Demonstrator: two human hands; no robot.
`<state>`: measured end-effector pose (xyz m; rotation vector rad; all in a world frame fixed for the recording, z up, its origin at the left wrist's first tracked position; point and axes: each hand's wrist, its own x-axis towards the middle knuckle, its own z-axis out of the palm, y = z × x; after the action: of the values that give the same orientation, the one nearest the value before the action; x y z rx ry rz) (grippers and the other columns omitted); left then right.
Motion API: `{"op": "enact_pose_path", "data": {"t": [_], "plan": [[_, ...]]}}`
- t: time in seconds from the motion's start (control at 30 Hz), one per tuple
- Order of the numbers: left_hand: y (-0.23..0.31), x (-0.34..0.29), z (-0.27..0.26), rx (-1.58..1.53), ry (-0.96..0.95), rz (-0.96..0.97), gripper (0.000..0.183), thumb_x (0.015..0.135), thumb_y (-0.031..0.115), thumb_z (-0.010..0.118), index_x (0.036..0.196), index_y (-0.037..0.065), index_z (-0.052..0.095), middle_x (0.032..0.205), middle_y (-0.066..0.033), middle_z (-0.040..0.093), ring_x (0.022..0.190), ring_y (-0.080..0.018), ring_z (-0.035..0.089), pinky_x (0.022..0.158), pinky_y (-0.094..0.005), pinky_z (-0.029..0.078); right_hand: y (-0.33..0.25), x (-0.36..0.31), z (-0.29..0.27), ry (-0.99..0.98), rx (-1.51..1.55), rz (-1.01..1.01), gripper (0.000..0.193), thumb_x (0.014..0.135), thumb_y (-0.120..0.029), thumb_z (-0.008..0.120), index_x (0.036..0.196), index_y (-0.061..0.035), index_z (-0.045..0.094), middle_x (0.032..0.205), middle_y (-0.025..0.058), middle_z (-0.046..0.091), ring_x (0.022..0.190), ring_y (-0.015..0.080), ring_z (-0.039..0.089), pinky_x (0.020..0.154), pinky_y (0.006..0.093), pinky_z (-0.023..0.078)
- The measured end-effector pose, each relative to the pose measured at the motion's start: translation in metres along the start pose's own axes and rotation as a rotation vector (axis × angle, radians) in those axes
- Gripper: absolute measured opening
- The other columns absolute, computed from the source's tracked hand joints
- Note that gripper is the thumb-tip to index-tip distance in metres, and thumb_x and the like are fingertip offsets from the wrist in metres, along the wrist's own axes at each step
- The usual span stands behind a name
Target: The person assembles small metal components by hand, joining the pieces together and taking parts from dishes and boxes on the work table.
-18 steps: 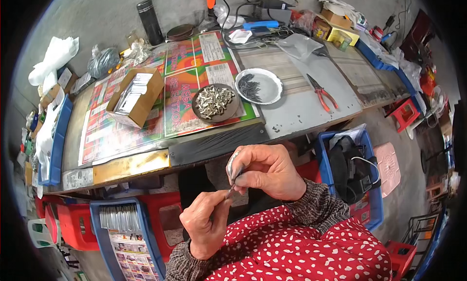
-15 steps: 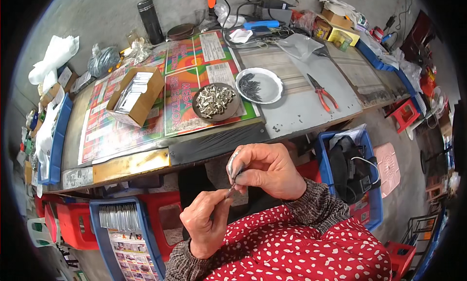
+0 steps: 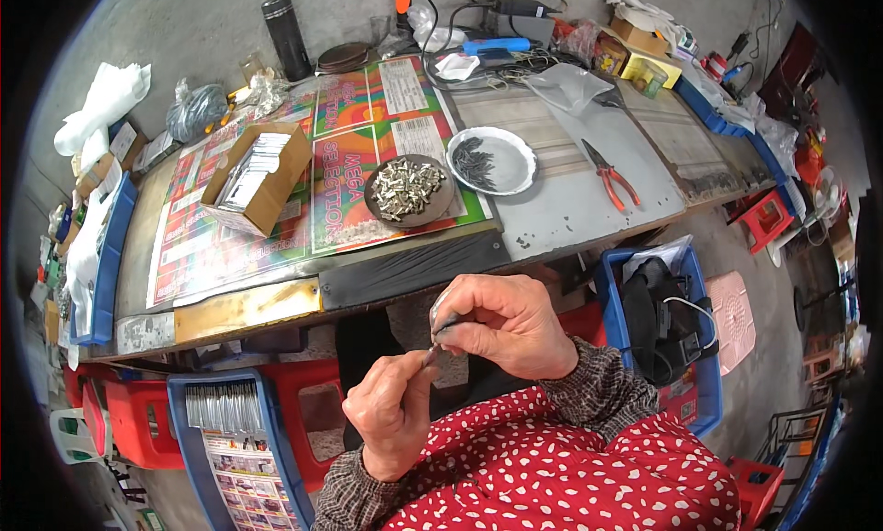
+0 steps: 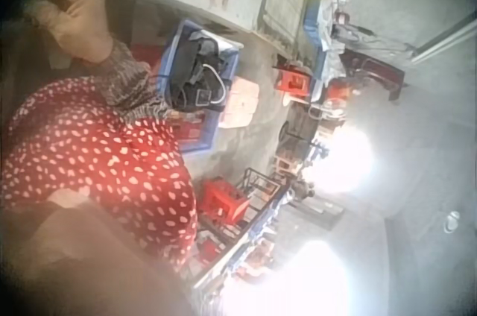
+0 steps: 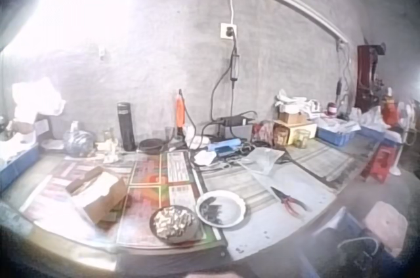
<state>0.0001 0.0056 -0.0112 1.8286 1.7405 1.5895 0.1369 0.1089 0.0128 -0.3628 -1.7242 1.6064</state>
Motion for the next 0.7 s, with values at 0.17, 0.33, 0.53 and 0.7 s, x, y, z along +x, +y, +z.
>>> {"op": "enact_pose_path", "data": {"t": [0.17,0.33,0.53,0.7], "plan": [[-0.004,-0.001,-0.002,-0.033,-0.019,-0.040,0.013,0.073,-0.004,0.066,0.085,0.000,0.063,0.072,-0.0110,0.063,0.058,-0.0200,0.061,0.052,-0.0261,0.047,0.002,-0.002,0.003,0.059,0.031,0.061,0.009,0.083,-0.003,0.062,0.089,0.0009,0.058,0.081,0.0027,0.058,0.071,0.0048,0.053,0.061,0.0196,0.045],[-0.007,-0.003,-0.001,-0.042,-0.020,-0.066,0.012,0.073,-0.004,0.066,0.084,0.000,0.063,0.072,-0.0112,0.063,0.058,-0.0201,0.060,0.051,-0.0264,0.046,0.005,0.000,-0.004,0.031,-0.078,-0.004,0.011,0.082,-0.004,0.063,0.089,0.0006,0.057,0.081,0.0058,0.060,0.071,0.0096,0.056,0.063,0.0235,0.046],[-0.009,0.001,0.006,-0.008,0.028,-0.025,0.013,0.072,-0.005,0.066,0.083,0.000,0.063,0.071,-0.0114,0.062,0.057,-0.0210,0.059,0.050,-0.0264,0.046,0.014,0.005,-0.006,-0.005,-0.175,-0.115,0.012,0.079,-0.004,0.064,0.086,0.0004,0.056,0.080,0.0077,0.060,0.072,0.0136,0.058,0.065,0.0264,0.047],[-0.013,0.003,0.002,-0.028,0.006,-0.078,0.013,0.072,-0.005,0.067,0.083,0.000,0.063,0.071,-0.0111,0.062,0.056,-0.0199,0.059,0.050,-0.0263,0.045,0.010,0.011,-0.010,0.020,-0.141,-0.004,0.011,0.079,-0.005,0.065,0.085,0.0005,0.058,0.079,0.0075,0.060,0.071,0.0112,0.057,0.063,0.0251,0.046]]}}
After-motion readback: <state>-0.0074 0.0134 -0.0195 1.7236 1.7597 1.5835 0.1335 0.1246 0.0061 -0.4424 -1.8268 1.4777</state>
